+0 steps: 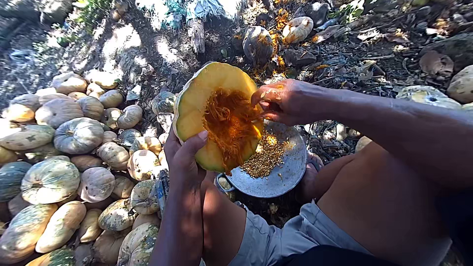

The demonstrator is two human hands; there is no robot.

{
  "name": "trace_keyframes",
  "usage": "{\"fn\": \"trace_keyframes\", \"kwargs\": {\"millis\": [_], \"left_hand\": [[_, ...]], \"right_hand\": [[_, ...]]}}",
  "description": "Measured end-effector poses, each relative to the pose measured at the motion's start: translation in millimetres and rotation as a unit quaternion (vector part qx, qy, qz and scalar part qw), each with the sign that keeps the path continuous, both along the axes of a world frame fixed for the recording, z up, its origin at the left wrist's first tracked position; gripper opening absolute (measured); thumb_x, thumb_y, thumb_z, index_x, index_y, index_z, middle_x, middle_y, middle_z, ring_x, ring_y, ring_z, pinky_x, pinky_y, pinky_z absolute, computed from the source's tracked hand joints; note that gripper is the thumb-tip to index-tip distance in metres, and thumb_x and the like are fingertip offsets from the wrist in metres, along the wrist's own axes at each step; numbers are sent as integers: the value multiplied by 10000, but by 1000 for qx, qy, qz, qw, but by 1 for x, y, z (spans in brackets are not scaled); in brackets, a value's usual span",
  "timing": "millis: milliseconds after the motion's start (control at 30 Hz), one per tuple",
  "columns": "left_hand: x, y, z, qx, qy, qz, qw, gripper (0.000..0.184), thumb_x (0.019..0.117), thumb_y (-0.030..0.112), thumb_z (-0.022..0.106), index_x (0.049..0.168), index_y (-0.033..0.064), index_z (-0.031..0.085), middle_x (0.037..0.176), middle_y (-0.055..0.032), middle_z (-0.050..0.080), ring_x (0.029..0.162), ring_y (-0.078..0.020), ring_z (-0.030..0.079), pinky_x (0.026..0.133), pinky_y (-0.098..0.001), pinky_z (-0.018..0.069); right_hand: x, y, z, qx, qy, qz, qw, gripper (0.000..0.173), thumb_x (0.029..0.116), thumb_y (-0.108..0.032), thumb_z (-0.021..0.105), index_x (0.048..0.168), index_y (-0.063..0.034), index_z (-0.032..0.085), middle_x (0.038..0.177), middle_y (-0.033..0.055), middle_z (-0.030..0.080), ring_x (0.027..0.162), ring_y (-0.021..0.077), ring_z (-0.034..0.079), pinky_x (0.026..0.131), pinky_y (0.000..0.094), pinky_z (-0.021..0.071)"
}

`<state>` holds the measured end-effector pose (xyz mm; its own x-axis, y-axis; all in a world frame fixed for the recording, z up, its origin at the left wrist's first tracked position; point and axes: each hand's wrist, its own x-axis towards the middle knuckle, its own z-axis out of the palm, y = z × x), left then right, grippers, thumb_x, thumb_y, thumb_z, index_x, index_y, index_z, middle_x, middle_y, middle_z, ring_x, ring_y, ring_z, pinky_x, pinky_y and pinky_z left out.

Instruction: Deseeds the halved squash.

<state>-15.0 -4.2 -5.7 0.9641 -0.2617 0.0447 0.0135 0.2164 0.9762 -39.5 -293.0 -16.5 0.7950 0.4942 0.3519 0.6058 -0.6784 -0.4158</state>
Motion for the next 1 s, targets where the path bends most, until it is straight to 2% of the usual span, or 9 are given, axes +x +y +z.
{"fn": "trace_keyframes", "kwargs": {"millis": [167, 267, 367, 500, 667, 733, 800, 900, 1000], "left_hand": [[0, -2, 2, -12, 13, 12, 1000, 391, 841, 57, 618, 1228, 99, 586, 1019, -88, 707, 889, -171, 725, 746, -367, 638], [2, -1, 2, -2, 21, 30, 999, 401, 826, 91, 634, 1224, 112, 584, 1013, -85, 704, 881, -171, 723, 736, -374, 636], [3, 1, 2, 2, 15, 35, 999, 390, 827, 92, 626, 1215, 111, 590, 1010, -81, 707, 886, -167, 723, 737, -374, 637], [0, -3, -1, -8, -3, 21, 1000, 444, 823, 60, 641, 1258, 117, 572, 1042, -77, 702, 907, -171, 722, 746, -376, 639], [-4, -7, -4, 0, -33, 30, 999, 570, 763, 51, 686, 1314, 98, 551, 1082, -88, 697, 942, -186, 719, 768, -384, 638], [-5, -7, -3, -3, -25, 40, 999, 543, 756, 64, 674, 1286, 93, 558, 1049, -77, 701, 920, -167, 720, 758, -367, 637], [-5, -6, -2, -9, -19, 38, 999, 533, 757, 72, 675, 1277, 94, 560, 1037, -72, 701, 913, -160, 720, 758, -363, 636], [-7, -7, -3, -18, -18, 21, 999, 506, 774, 90, 685, 1266, 101, 569, 1022, -76, 706, 898, -162, 722, 748, -363, 637], [-5, -6, -4, -26, -23, 3, 999, 512, 777, 91, 704, 1269, 101, 566, 1027, -79, 705, 892, -169, 724, 746, -374, 640]], "right_hand": [[-4, 11, -13, -62, -53, 24, 996, 139, 930, -167, 616, 948, -89, 729, 818, 80, 646, 668, 227, 659, 549, 404, 537], [-9, 2, -7, -141, 59, 28, 988, 82, 930, -189, 683, 906, -129, 733, 876, 38, 656, 791, 205, 668, 673, 412, 564], [-12, -2, 0, -166, 156, 22, 973, 115, 983, -217, 667, 993, -140, 752, 942, 16, 685, 863, 177, 671, 776, 400, 559], [-11, 3, 1, -58, 127, -1, 990, 156, 991, -212, 615, 1090, -104, 669, 707, -23, 612, 587, 111, 597, 565, 338, 521], [-8, 16, 10, -78, 213, -25, 974, 181, 988, -186, 632, 1144, -100, 659, 641, -8, 563, 562, 135, 571, 557, 361, 496], [-3, 18, 16, -34, 343, -6, 939, 326, 1039, -189, 613, 1350, -93, 606, 684, 17, 628, 558, 100, 597, 579, 294, 529], [0, 20, 16, 32, 462, -1, 886, 416, 1060, -169, 575, 1472, -145, 520, 700, 57, 639, 510, 104, 581, 500, 256, 500], [-5, 34, 14, 70, 550, 3, 832, 457, 1066, -146, 557, 1517, -148, 487, 689, 66, 614, 467, 95, 520, 443, 232, 434], [-4, 38, 13, 66, 562, 17, 824, 478, 1074, -144, 539, 1545, -170, 463, 705, 68, 615, 455, 91, 506, 437, 224, 430]]}}
